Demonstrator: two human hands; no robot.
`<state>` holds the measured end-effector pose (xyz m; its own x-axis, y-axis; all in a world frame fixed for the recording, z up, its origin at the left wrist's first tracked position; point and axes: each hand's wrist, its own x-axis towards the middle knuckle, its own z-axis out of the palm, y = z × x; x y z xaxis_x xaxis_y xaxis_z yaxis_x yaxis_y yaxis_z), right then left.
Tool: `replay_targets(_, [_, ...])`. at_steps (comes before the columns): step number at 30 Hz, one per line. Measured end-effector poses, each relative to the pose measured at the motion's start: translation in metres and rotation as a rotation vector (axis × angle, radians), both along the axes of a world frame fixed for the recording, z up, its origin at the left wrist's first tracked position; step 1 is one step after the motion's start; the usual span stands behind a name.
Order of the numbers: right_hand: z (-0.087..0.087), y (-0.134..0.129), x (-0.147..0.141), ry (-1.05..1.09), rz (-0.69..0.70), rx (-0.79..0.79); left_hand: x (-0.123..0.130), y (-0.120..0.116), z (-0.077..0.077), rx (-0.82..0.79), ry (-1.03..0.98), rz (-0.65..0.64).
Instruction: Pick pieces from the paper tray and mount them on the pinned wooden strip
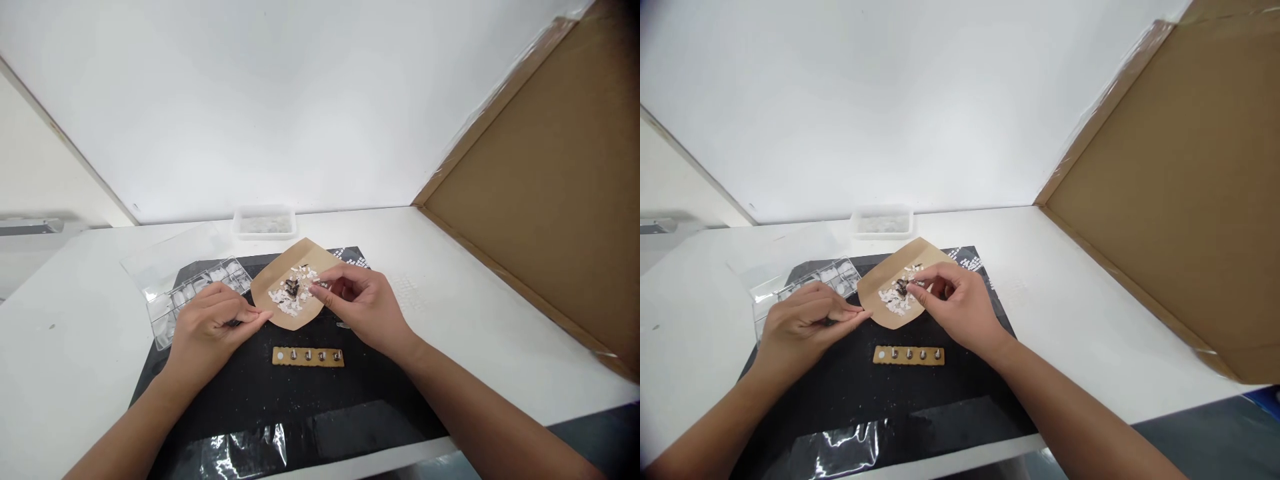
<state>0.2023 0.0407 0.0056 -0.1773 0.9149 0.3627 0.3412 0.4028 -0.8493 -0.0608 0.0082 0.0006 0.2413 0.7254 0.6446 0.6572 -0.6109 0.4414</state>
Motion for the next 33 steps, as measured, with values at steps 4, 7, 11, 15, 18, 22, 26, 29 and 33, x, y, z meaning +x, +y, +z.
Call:
replay_targets(4, [-0.005, 0.006, 0.004, -0.028, -0.128, -0.044, 0.003, -0.001, 0.002, -0.03, -0.003, 0.098])
replay_targets(7, [-0.006, 0.011, 0.008, -0.018, -0.127, -0.045, 0.008, -0.008, 0.008, -0.034, 0.017, 0.139])
replay_targets(11, [-0.006, 0.013, 0.01, -0.128, -0.147, 0.033, 0.011, -0.013, 0.024, 0.036, 0.068, 0.114])
replay_targets(15, [-0.002, 0.011, 0.007, -0.206, -0.151, 0.141, 0.014, 0.007, 0.035, -0.002, 0.241, 0.132])
replay_targets(18, [0.0, 0.008, 0.005, -0.2, -0.153, 0.115, 0.021, 0.032, 0.033, -0.125, 0.429, 0.03])
replay_targets(22, [0.003, 0.008, 0.005, -0.151, -0.093, 0.055, 0.029, 0.053, 0.022, -0.107, 0.538, -0.149])
replay_targets(26, [0.003, 0.007, 0.006, -0.162, -0.083, 0.032, 0.03, 0.055, 0.018, -0.015, 0.524, -0.248])
replay_targets(29, [0.003, 0.005, 0.006, -0.17, -0.079, 0.037, 0.025, 0.052, 0.019, 0.042, 0.461, -0.204])
replay_targets(33, [0.004, 0.003, 0.006, -0.175, -0.047, 0.045, 0.01, 0.041, 0.02, 0.062, 0.424, -0.089])
